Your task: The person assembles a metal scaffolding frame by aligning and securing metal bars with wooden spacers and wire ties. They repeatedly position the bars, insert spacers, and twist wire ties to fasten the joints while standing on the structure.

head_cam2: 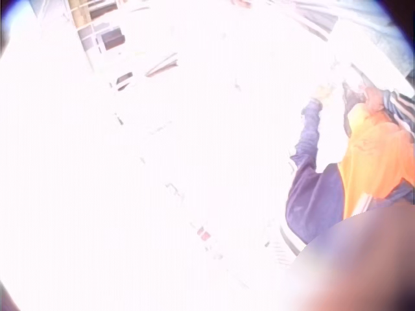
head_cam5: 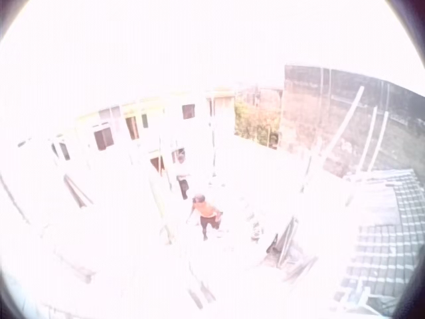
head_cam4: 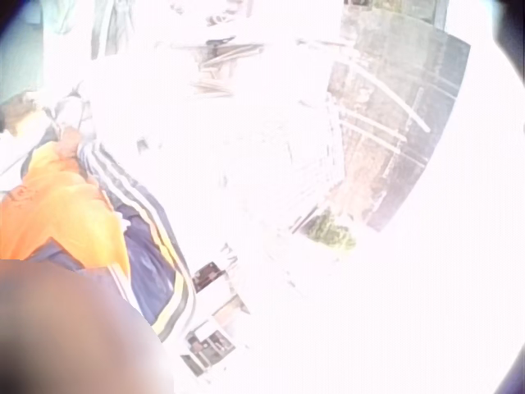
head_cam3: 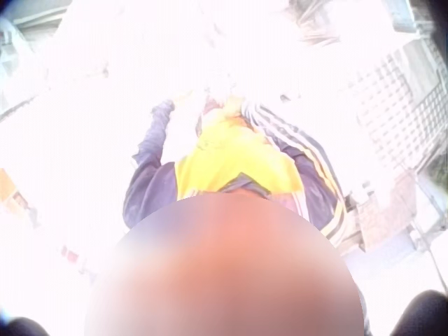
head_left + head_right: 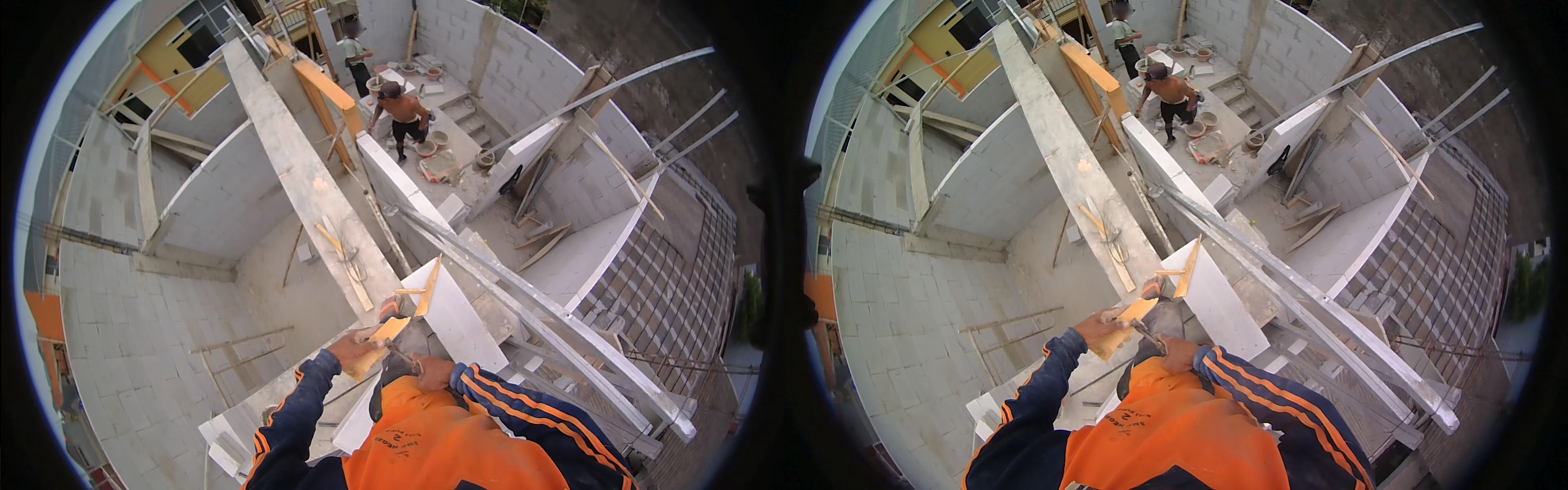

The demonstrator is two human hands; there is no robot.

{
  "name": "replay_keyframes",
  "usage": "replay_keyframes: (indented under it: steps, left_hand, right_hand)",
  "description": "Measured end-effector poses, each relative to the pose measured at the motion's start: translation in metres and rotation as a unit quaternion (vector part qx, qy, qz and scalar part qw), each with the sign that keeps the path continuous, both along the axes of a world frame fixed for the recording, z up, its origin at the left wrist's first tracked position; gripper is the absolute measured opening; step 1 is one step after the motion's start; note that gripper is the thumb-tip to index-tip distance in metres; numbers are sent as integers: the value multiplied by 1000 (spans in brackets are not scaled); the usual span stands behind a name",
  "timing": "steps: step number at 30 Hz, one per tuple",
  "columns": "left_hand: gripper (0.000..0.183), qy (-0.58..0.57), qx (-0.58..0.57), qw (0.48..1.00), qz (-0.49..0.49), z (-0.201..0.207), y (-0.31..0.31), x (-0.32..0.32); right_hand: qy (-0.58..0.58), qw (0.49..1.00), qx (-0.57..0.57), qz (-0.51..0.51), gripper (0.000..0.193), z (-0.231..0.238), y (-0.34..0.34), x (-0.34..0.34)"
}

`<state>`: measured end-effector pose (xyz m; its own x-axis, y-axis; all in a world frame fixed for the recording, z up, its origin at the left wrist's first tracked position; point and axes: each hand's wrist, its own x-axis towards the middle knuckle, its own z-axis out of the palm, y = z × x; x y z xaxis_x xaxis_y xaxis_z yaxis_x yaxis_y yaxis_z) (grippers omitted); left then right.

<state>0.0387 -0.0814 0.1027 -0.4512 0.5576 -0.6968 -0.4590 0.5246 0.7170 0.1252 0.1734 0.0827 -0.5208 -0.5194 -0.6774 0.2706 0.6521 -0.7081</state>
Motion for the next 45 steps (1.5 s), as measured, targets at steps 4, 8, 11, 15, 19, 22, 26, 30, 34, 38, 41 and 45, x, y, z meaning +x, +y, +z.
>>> replay_keyframes:
  steps: [4, 8, 11, 15, 19, 22, 26, 30, 34, 38, 41, 45]
  left_hand:
    - [64, -330, 170, 928, 42, 22, -7, 10]
    - [38, -426, 244, 864, 110, 27, 3, 23]
    - [28, -335, 172, 917, 133, 28, 15, 31]
    - [27, -272, 167, 940, 122, 29, 24, 34]
    - [30, -222, 144, 957, 120, 29, 27, 36]
    - [29, -210, 110, 961, 141, 27, 28, 42]
    - [24, -176, 92, 967, 158, 23, 32, 49]
    - [23, -147, 68, 974, 162, 17, 35, 52]
    - [21, -146, 45, 973, 174, 11, 41, 54]
    - [20, -140, 13, 972, 191, 3, 46, 54]
    - [20, -100, 47, 974, 197, -4, 47, 58]
    - [27, 67, -43, 989, 126, -16, 60, 70]
  right_hand:
    - [139, 988, -61, -32, 63, 4, 0, -7]
    - [83, 988, -130, -24, 58, 9, 11, -17]
    - [122, 991, -57, 21, 56, 17, 15, -19]
    - [50, 998, -38, 0, 50, 29, 18, -24]
    - [67, 998, -11, 7, 49, 29, 17, -21]
    - [93, 996, -2, 5, 50, 20, 14, -15]
    - [59, 997, 30, 24, 49, 13, 11, -10]
    - [72, 996, 46, 31, 53, 19, 11, -14]
    - [75, 993, 79, 50, 58, 24, 10, -19]
    - [56, 993, 100, 19, 58, 18, 12, -18]
    - [77, 989, 117, 37, 63, 12, 14, -15]
    - [64, 987, 131, 69, 69, 6, 2, -17]
